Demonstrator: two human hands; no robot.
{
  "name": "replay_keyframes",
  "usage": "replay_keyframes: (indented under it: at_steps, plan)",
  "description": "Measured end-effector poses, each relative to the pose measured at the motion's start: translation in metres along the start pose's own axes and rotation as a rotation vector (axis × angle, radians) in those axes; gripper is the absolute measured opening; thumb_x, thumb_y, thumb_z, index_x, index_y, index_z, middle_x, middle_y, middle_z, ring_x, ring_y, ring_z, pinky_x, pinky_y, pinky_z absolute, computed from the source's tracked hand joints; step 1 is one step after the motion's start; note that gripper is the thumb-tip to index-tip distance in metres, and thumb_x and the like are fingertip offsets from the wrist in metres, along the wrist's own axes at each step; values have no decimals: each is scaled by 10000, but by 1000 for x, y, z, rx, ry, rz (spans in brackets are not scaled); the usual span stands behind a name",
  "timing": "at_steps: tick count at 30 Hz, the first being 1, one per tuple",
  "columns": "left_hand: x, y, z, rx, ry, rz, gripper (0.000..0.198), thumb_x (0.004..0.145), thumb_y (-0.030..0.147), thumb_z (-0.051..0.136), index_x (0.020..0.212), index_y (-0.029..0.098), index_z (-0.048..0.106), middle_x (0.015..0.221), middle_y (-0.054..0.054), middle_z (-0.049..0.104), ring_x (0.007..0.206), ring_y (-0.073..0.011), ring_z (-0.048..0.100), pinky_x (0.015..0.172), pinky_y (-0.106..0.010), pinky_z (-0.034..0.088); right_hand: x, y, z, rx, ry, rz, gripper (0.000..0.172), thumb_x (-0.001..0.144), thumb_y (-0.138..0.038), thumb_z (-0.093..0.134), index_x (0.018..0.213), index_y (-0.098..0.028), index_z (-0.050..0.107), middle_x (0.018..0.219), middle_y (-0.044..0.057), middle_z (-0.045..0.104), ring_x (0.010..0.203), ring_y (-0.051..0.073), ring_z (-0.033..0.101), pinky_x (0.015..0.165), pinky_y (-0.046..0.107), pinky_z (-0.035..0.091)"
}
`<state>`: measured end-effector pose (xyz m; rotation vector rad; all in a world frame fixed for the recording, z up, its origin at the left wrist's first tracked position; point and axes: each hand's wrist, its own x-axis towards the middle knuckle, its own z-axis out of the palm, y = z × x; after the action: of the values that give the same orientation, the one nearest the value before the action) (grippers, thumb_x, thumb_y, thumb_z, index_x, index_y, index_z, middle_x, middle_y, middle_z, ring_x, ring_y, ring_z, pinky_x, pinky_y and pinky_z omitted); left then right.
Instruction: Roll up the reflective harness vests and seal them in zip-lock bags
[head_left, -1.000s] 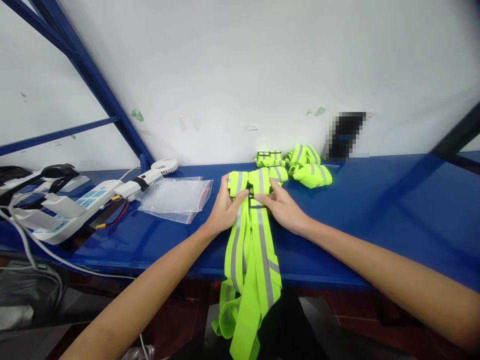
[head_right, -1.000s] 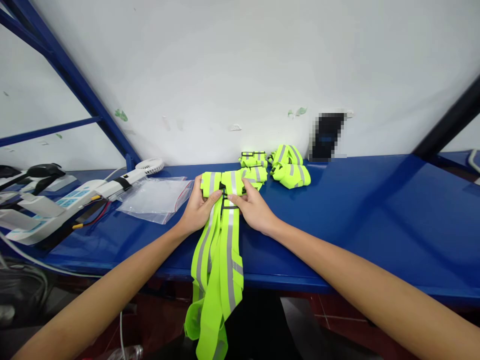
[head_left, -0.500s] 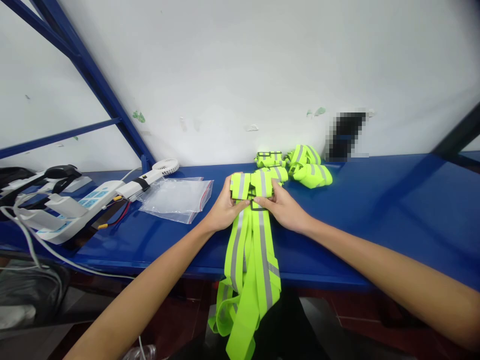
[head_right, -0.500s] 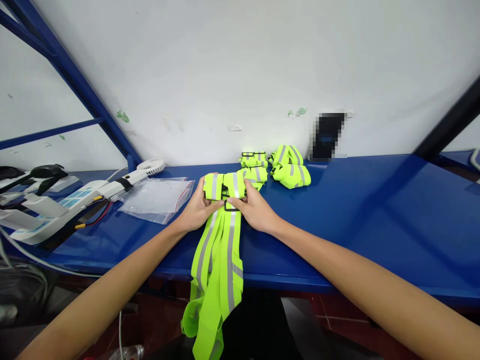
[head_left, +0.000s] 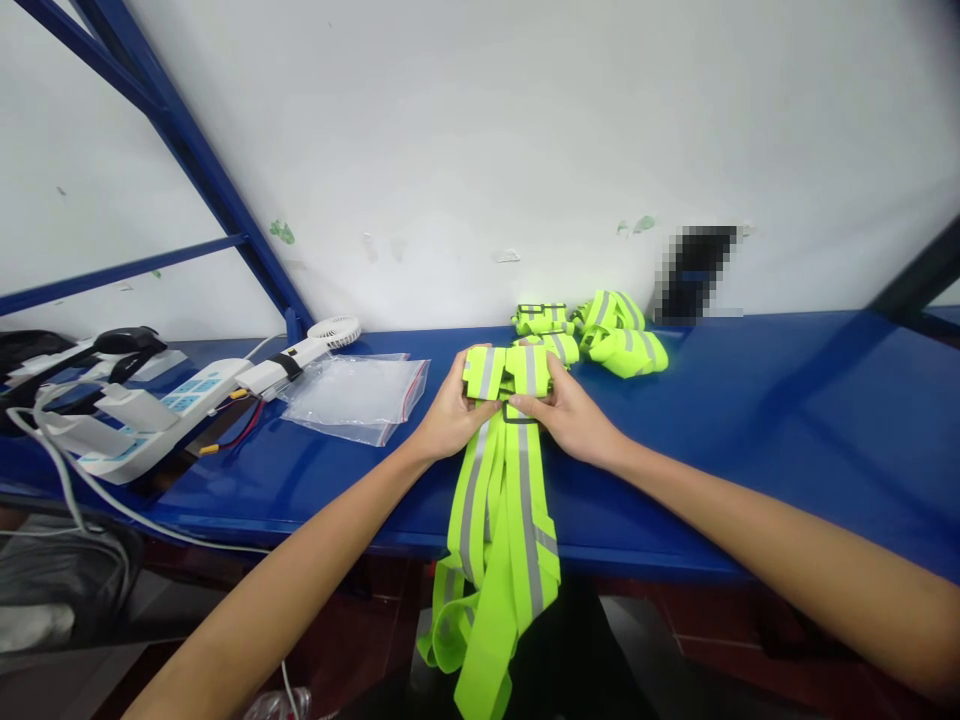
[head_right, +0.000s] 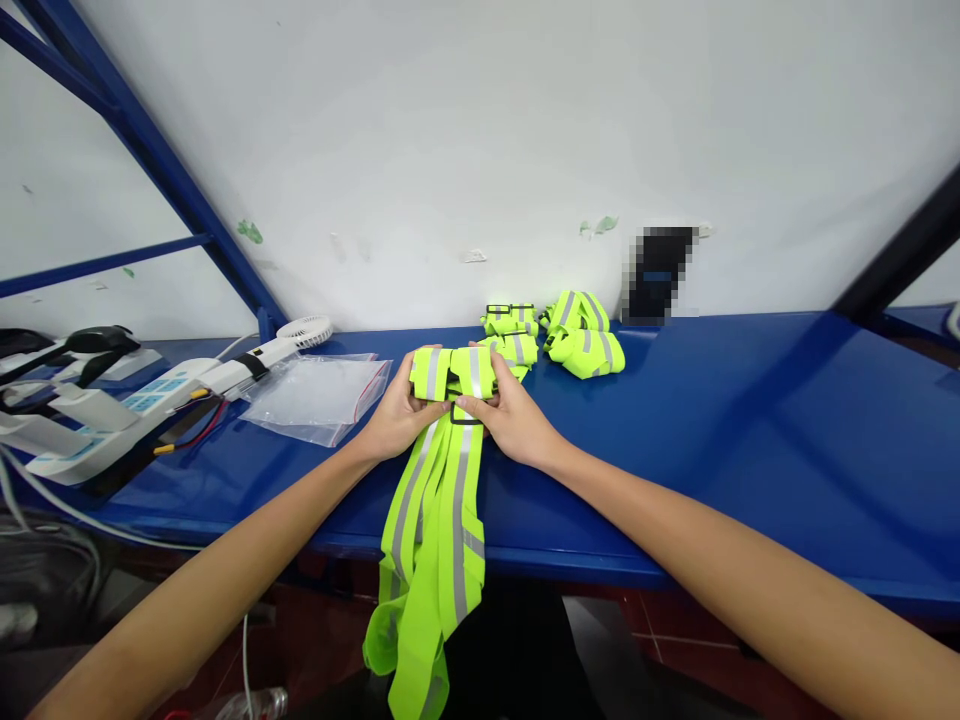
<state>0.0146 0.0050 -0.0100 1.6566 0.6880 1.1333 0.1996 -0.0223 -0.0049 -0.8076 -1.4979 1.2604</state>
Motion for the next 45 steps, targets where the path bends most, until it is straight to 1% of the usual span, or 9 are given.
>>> replay_keyframes:
  at_steps: [3,8,14,21,27,34,38,41,45]
  plan:
    - [-2,2,-1,-50,-38,-24,749,774,284,763,1385,247,332,1286,-102,557,1180,-259,582,982,-369,485,-1,1,1,33,12,2,681,844,-337,681,1433,-329,339,1106,32,695,872,245,714,846,456,600]
    - [-1,3,0,-253,-71,-123,657,766,285,742,1317,264,386,1258,-61,601,1136,-256,615,920,-362,513,-1,0,4,62,110,5,500,783,-335,736,1239,-289,536,1172,42,700,993,274,696,852,439,583]
    - [7,1,7,-421,20,-137,494,858,607,579,1184,242,511,1180,-48,644,1103,-250,627,939,-391,510,1,-4,8,119,199,75,349,752,-315,743,1078,-251,633,1083,35,736,1002,284,693,909,471,550]
    - [9,9,4,-465,118,-214,292,837,359,653,1068,191,588,1002,-37,695,952,-225,673,868,-377,535,3,-3,8,341,112,186,416,750,-241,718,1157,-283,643,1124,19,728,1039,289,687,952,494,530]
    - [9,13,2,-441,130,-230,275,775,279,679,1032,184,653,956,-23,697,904,-200,655,851,-345,520,5,-3,7,344,159,231,411,721,-179,678,1127,-243,673,1037,41,747,1009,295,691,928,488,531]
    - [6,15,0,-406,158,-135,268,716,355,753,907,172,709,875,-28,701,866,-196,641,857,-343,487,0,-16,6,314,18,145,318,811,-392,634,1084,-238,689,1100,37,724,1103,287,642,944,451,509]
    - [4,14,-4,-357,134,-80,251,674,290,777,890,169,733,1043,-59,705,981,-219,632,923,-355,464,-1,-17,5,216,38,96,290,807,-412,682,1043,-244,691,1095,29,711,1068,259,644,959,419,492]
    - [3,14,-4,-323,117,-58,340,637,219,793,968,179,723,1189,-68,668,1122,-247,598,994,-361,438,2,-16,4,225,89,106,383,725,-296,754,1092,-247,658,1041,31,712,993,253,668,957,435,497]
    - [4,14,-6,-393,110,-137,836,619,131,799,1379,272,478,1099,-38,690,1057,-225,652,986,-385,464,3,-15,0,218,178,120,663,667,-233,780,1287,-273,548,936,28,705,908,260,689,928,470,526]
